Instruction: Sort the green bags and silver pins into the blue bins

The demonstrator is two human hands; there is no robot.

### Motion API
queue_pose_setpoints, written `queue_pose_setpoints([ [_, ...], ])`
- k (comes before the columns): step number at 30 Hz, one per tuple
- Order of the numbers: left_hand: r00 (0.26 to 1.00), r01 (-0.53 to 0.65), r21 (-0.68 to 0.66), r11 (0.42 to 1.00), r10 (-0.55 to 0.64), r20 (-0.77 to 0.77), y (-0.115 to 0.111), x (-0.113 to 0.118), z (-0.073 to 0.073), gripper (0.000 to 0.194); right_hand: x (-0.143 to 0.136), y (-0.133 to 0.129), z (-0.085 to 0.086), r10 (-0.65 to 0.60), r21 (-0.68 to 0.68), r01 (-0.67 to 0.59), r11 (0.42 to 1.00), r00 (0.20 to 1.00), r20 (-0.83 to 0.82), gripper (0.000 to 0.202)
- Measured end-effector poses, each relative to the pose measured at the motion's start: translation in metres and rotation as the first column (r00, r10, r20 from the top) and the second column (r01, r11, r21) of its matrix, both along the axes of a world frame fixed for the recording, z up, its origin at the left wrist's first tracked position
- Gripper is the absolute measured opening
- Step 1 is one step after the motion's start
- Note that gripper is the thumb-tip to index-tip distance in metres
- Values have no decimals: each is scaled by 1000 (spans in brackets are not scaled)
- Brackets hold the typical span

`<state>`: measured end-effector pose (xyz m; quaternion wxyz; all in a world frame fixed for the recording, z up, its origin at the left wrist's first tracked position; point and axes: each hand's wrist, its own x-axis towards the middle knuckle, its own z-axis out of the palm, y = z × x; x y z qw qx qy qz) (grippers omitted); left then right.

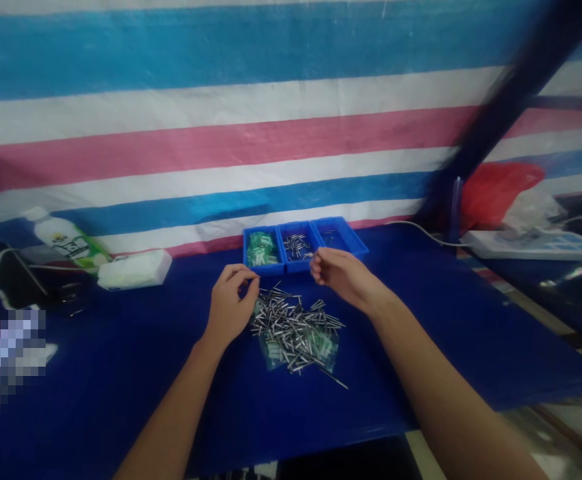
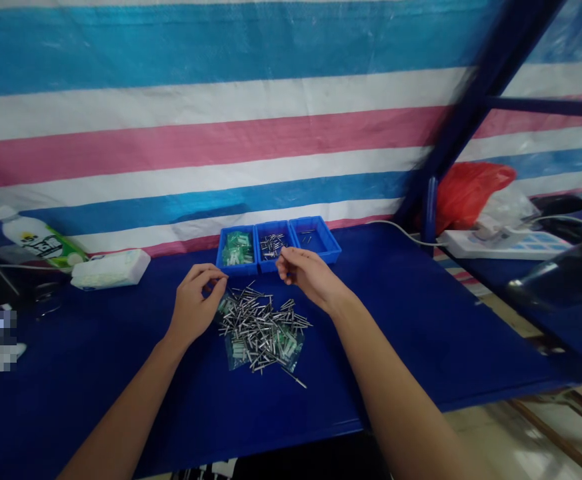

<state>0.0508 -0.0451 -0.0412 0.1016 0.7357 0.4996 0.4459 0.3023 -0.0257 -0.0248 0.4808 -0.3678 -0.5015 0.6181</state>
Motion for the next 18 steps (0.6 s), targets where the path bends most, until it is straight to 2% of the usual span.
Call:
queue_pose_setpoints([
  [4, 1000, 7, 3, 1000, -7, -1, 1, -1, -2, 10, -4, 4, -2, -114, -106, 121, 987, 991, 72, 32],
  [7, 1000, 15, 1, 1000, -15, -8, 1, -1, -2, 10, -5, 4, -4, -148, -49, 162, 986, 966, 214, 26],
  [10, 1000, 23, -7, 1000, -23, -4, 1, -1, -2, 10, -6, 1, -7, -116, 145, 50, 988, 863, 492, 20],
  [13, 1000, 28, -6, 1000, -28, -12, 1, 0, -2, 11, -8, -2, -13, -104, 253, -131, 959, 667, 738, 19],
  [15, 999, 32, -4, 999, -32, -24, 1, 0, -3, 11, -10, -2, -18, -125, 286, -214, 934, 555, 822, 24],
  [18, 999, 37, -3, 999, -37, -39, 1, 0, -3, 11, -12, -2, -26, -162, 337, -289, 896, 493, 855, 23],
])
